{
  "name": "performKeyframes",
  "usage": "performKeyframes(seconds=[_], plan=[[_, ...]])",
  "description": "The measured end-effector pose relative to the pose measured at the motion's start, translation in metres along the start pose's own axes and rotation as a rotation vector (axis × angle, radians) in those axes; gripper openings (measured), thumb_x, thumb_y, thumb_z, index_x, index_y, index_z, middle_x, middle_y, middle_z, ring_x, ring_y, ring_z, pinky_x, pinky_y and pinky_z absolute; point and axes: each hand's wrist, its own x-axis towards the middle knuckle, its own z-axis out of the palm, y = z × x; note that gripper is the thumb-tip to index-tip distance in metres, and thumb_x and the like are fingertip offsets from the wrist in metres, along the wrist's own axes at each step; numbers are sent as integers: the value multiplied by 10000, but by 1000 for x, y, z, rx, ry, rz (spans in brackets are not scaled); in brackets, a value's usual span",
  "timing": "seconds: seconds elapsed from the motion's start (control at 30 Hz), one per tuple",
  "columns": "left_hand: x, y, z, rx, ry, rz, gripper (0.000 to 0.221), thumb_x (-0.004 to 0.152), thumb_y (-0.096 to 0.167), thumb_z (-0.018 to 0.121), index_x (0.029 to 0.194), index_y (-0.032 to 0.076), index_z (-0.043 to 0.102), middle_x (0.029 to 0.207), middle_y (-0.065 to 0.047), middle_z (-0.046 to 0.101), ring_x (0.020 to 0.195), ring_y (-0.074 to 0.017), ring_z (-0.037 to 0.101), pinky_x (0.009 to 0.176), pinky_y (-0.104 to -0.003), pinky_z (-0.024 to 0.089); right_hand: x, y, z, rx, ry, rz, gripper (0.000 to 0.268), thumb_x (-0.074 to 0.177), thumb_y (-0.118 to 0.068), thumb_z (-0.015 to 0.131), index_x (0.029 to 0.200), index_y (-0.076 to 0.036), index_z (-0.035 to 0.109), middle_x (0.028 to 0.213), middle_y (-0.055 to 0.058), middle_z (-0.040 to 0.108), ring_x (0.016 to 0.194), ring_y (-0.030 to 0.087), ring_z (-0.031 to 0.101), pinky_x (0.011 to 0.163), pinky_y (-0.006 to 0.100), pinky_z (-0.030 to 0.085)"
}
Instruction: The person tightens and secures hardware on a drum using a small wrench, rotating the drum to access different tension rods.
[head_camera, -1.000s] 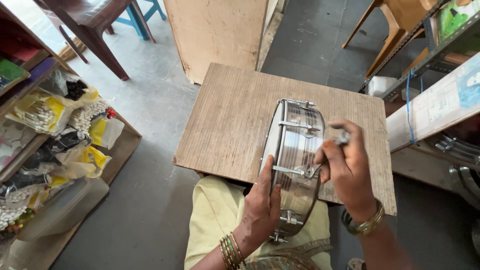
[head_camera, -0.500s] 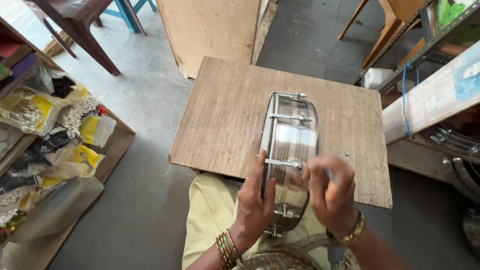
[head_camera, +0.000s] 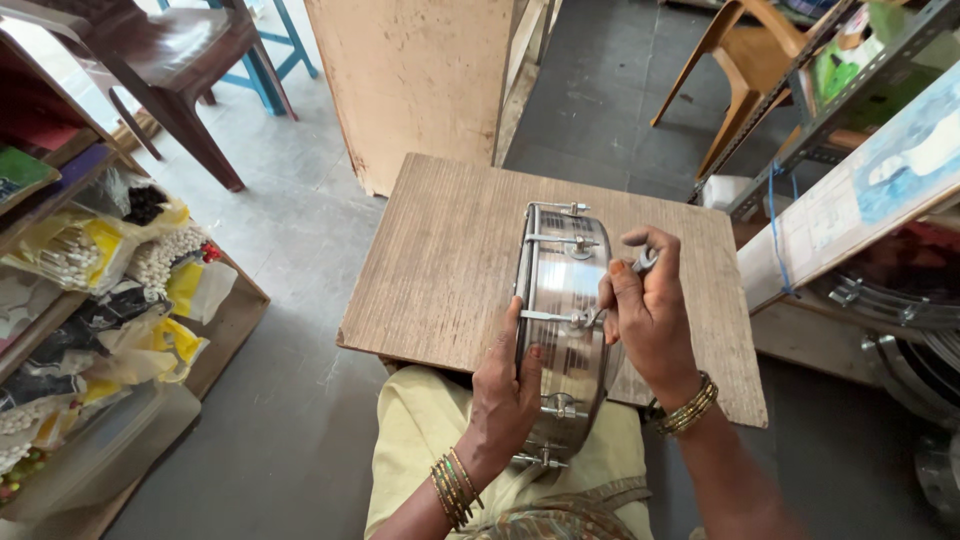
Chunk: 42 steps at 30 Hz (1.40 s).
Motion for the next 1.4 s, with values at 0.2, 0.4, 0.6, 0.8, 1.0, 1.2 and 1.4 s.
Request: performKeyframes(seconds=[0.2, 0.4, 0.6, 0.8, 1.0, 1.2, 1.4], plan=[[38, -1, 1, 171, -7, 167, 701, 1030, 169, 600, 1562, -116, 243, 1522, -392, 422, 1400, -485, 492, 1128, -479, 443, -24, 13, -11, 49, 66, -45, 255, 1072, -82, 443, 1312, -108, 360, 744, 41, 581, 490, 46, 441, 439, 219, 426], [75, -6, 39, 215, -134, 43, 784, 980, 203, 604, 1528, -162, 177, 1452, -422, 421, 1277, -513, 523, 1025, -486, 469, -44, 25, -19, 68, 102, -57, 295, 1067, -88, 446, 1352, -114, 370, 767, 58, 593, 507, 51, 444, 462, 234, 440], [68, -2, 41, 149, -203, -80, 681, 997, 143, 514, 1542, -138, 217, 1168, -383, 623, 1032, -494, 647, 885, -511, 513, -63, 27, -34, 280, 179, -42, 319, 1056, -122, 482, 1365, -124, 406, 794, 79, 609, 512, 73, 457, 467, 260, 466], [63, 3, 30, 93, -228, -114, 642, 1007, 135, 494, 1525, -141, 233, 1059, -361, 656, 924, -474, 674, 808, -518, 514, -69, 44, -68, 375, 435, -216, 268, 1155, -155, 491, 1417, -167, 435, 788, 90, 592, 552, 91, 439, 486, 272, 431], [58, -1, 4, 98, -250, -311, 638, 1022, 176, 481, 1573, -49, 249, 900, -275, 669, 778, -340, 651, 720, -459, 534, -73, 172, -83, 302, 621, 483, 416, 1028, -100, 507, 1414, -191, 382, 803, 61, 578, 548, 113, 463, 447, 290, 415], [58, -25, -35, 30, -60, -285, 544, 1000, 177, 505, 1500, -11, 407, 843, -203, 674, 720, -249, 647, 695, -399, 538, -108, 294, -28, 534, 490, 1057, 258, 1012, -169, 518, 1260, -160, 449, 703, 100, 492, 488, 193, 386, 415, 376, 327], [53, -50, -70, 82, 19, -254, 513, 1006, 184, 481, 1488, 19, 429, 1037, -255, 712, 944, -322, 709, 851, -415, 529, -86, 318, 2, 466, 217, 1414, 393, 1099, -367, 438, 866, -59, 511, 599, 70, 392, 431, 179, 253, 397, 361, 250]])
